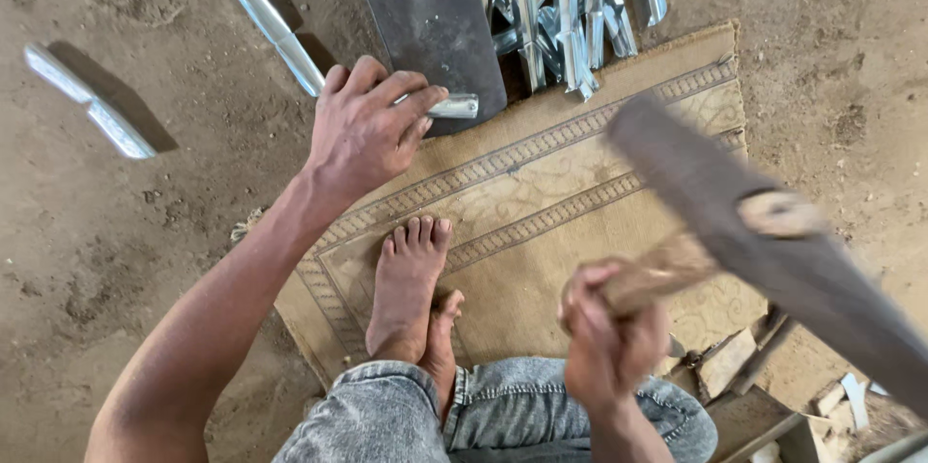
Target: The person sits on the floor and hammers galvanized metal strips one at a time against a heavy metal block, striking them with a hammer to bend and shape them, then sets each finished piece aside. At the end the person gathers the shaped pieces into a pile.
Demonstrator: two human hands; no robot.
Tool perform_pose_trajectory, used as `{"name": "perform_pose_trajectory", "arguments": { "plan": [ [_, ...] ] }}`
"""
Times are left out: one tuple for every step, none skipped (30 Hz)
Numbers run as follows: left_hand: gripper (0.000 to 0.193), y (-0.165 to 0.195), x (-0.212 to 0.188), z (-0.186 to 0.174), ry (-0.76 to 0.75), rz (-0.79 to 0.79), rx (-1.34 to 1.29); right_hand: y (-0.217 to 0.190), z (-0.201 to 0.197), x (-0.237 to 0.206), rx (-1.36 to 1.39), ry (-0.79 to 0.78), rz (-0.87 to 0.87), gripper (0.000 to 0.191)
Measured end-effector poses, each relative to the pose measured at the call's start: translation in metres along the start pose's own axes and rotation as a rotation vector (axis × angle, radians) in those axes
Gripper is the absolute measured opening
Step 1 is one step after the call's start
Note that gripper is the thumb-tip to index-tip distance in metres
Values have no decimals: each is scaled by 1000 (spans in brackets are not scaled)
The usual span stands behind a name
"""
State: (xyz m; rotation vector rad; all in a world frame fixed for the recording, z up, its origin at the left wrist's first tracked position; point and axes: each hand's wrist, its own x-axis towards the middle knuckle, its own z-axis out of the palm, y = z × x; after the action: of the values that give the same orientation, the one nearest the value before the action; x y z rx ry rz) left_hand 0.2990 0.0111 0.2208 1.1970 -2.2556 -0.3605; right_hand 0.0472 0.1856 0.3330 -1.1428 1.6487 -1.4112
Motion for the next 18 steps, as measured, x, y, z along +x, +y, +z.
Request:
{"name": "perform_pose_trajectory", "arguments": {
  "plan": [
    [33, 1, 0, 0, -3, -4, -1, -2, 6, -1, 103, 24, -128, 33],
    [33, 2, 1, 0, -11, -17, -10, -1, 12, 1, 197, 43, -246, 31],
    [33, 2, 1, 0, -22, -13, -9, 2, 15, 2, 284, 59, -360, 28],
    [33, 3, 1, -1, -23, -11, -2, 16, 22, 6, 323, 66, -427, 28],
    [34, 2, 0, -2, -22, -12, 11, 33, 30, 10, 369, 67, -496, 27],
    [34, 1, -1, -3, -22, -19, 19, 50, 26, 18, -91, -103, -490, 22],
    [34, 0, -1, -4, -23, -14, 29, 69, 21, 23, -549, -257, -464, 31],
    [34, -2, 0, -4, -13, -6, 44, 91, 21, 20, -691, -260, -255, 26],
    [34, -3, 1, -5, 3, -18, 23, 113, 19, 18, -821, -280, -46, 29],
    [34, -3, 4, -5, 0, -33, -12, 130, 13, 7, -768, -220, -78, 29],
    [34, -3, 9, -4, -8, -44, -48, 144, 9, -9, -715, -156, -104, 30],
    [36, -4, 17, -3, -15, -87, -158, 159, 6, -16, -653, -105, -148, 31],
    [38, -3, 28, -1, -27, -140, -270, 170, -1, -18, -795, -227, -29, 31],
    [41, -2, 40, 0, -48, -188, -387, 177, -11, -20, -938, -344, 101, 31],
    [46, -1, 55, 4, 25, -152, -498, 186, -20, -12, -1073, -460, 221, 32],
    [51, -2, 70, 6, 103, -109, -607, 194, -31, 6, -1158, -447, -24, 26],
    [54, -7, 79, 4, 181, -72, -535, 199, -46, 25, -1234, -425, -263, 23],
    [57, -14, 85, 0, 263, -36, -461, 207, -60, 49, -1198, -197, -131, 21]
  ]
}}
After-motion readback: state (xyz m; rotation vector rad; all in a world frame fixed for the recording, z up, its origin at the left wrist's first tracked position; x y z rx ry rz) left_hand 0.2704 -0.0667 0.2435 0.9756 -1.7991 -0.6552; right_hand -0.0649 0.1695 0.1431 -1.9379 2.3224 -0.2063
